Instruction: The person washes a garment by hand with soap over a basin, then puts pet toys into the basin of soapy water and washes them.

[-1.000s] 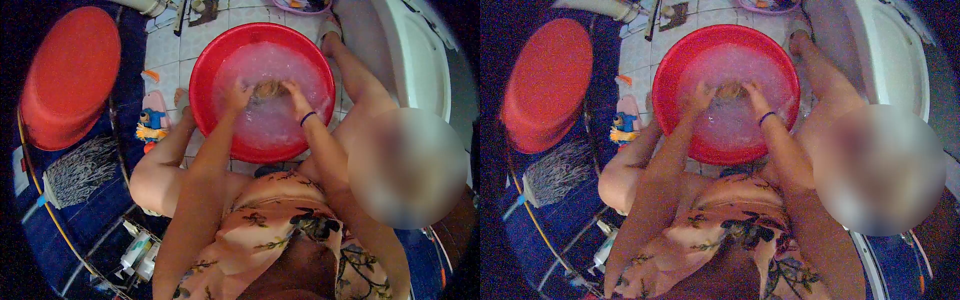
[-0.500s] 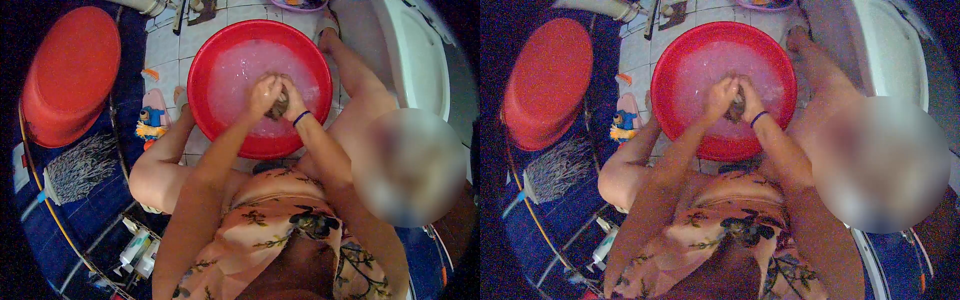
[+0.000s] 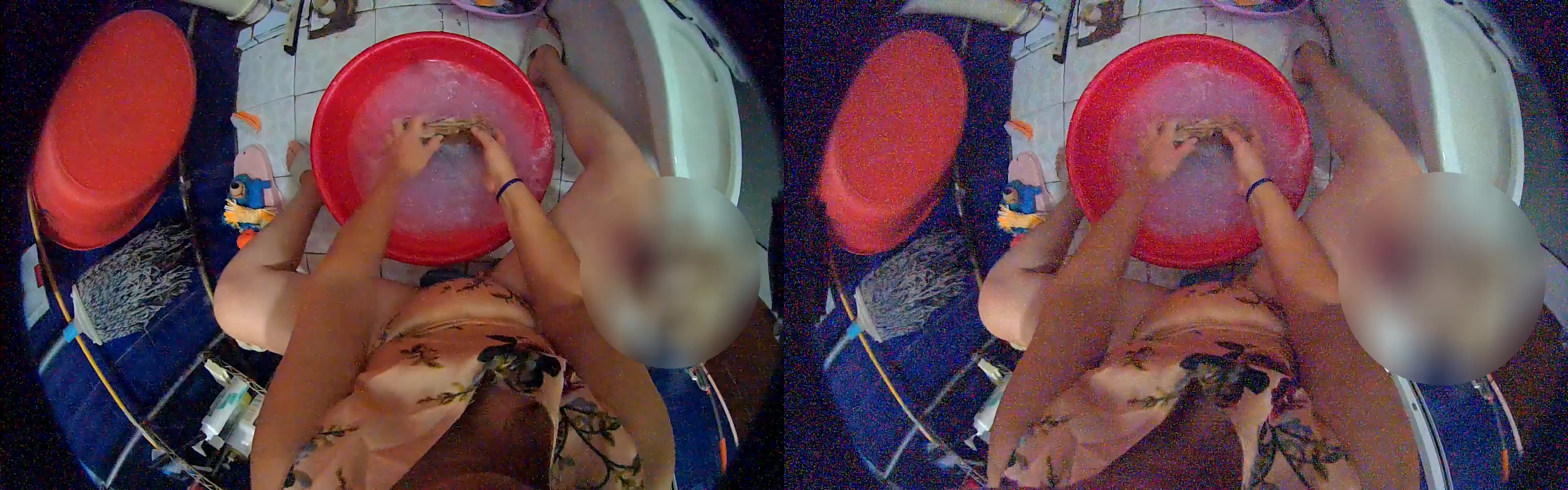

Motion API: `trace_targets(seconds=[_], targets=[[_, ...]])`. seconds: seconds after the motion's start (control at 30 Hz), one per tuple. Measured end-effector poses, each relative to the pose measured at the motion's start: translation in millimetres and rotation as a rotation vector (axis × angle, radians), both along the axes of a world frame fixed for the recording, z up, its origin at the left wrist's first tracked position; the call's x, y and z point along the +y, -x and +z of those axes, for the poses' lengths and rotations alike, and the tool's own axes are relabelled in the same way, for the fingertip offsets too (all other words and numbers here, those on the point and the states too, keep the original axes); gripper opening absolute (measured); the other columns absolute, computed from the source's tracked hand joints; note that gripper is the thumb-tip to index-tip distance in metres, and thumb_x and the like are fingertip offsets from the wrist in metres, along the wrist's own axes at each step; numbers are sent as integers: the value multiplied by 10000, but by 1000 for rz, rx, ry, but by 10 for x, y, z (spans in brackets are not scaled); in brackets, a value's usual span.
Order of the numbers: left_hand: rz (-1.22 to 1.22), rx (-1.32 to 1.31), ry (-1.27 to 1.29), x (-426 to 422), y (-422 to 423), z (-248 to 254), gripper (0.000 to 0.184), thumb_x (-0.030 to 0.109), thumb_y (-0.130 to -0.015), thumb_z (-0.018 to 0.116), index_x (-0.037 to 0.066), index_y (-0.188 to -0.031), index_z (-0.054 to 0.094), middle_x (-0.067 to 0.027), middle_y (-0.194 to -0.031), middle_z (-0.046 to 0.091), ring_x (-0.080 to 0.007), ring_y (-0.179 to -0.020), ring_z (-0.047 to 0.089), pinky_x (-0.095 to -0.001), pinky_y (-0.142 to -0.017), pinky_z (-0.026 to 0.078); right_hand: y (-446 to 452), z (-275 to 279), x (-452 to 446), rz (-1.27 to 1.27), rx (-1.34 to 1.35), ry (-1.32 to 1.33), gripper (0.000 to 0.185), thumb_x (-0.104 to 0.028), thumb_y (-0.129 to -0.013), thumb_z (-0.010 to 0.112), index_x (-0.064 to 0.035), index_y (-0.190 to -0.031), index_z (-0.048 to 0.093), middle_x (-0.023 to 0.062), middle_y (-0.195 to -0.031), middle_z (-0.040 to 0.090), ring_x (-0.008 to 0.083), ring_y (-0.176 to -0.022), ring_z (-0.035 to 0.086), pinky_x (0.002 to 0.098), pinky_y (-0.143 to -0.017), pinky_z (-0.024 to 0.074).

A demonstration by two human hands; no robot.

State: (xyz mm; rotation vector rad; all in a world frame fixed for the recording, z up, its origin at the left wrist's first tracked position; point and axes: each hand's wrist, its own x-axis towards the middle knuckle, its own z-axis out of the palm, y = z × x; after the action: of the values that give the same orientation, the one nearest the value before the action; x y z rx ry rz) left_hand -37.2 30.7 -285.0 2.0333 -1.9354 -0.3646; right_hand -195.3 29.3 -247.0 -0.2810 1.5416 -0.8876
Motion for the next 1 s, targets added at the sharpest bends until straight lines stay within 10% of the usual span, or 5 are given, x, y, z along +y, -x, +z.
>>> trace_targets(seconds=[0.1, 0.3, 0.53, 0.87, 1.0], targets=[[-106, 708, -166, -58, 270, -236, 365, 306, -670, 668, 94, -947, 562, -144, -935, 528, -325, -912, 525, -415, -758, 437, 55, 76, -92, -5, -292, -174, 481, -423, -774, 550, -59, -1087, 514, 103, -956, 577, 247, -912, 541, 362, -817, 437], [-463, 491, -188, 294, 739, 970, 241, 295, -772, 546, 83, -881, 584, -158, -870, 579, -345, -821, 549, -418, -706, 448, 278, -234, -285, 169, -767, -70, 368, -436, -787, 528, -106, -945, 564, 70, -864, 594, 216, -748, 576, 356, -665, 486], [-34, 140, 102, -129, 361, 416, 431, 391, -865, 367, 32, -836, 605, -151, -809, 593, -365, -747, 551, -436, -686, 429, 10, 255, 61, 159, -594, -43, 354, -397, -833, 432, -93, -941, 578, 59, -824, 602, 170, -654, 566, 314, -563, 469], [-120, 1247, -549, -107, -325, 1590, 361, 370, -887, 356, 53, -829, 519, -23, -599, 479, -131, -545, 458, -264, -585, 414, 109, 401, -59, 574, 152, 595, 341, -71, -697, 530, -53, -1037, 547, 64, -932, 584, 173, -871, 541, 282, -794, 415], [-241, 1399, -728, -12, -282, 1837, 345, 387, -858, 387, 70, -905, 514, -6, -615, 471, -127, -545, 442, -245, -580, 396, 6, 845, -9, 697, -169, 772, 369, -113, -721, 571, -58, -1081, 514, 36, -988, 556, 140, -908, 513, 262, -791, 411]])
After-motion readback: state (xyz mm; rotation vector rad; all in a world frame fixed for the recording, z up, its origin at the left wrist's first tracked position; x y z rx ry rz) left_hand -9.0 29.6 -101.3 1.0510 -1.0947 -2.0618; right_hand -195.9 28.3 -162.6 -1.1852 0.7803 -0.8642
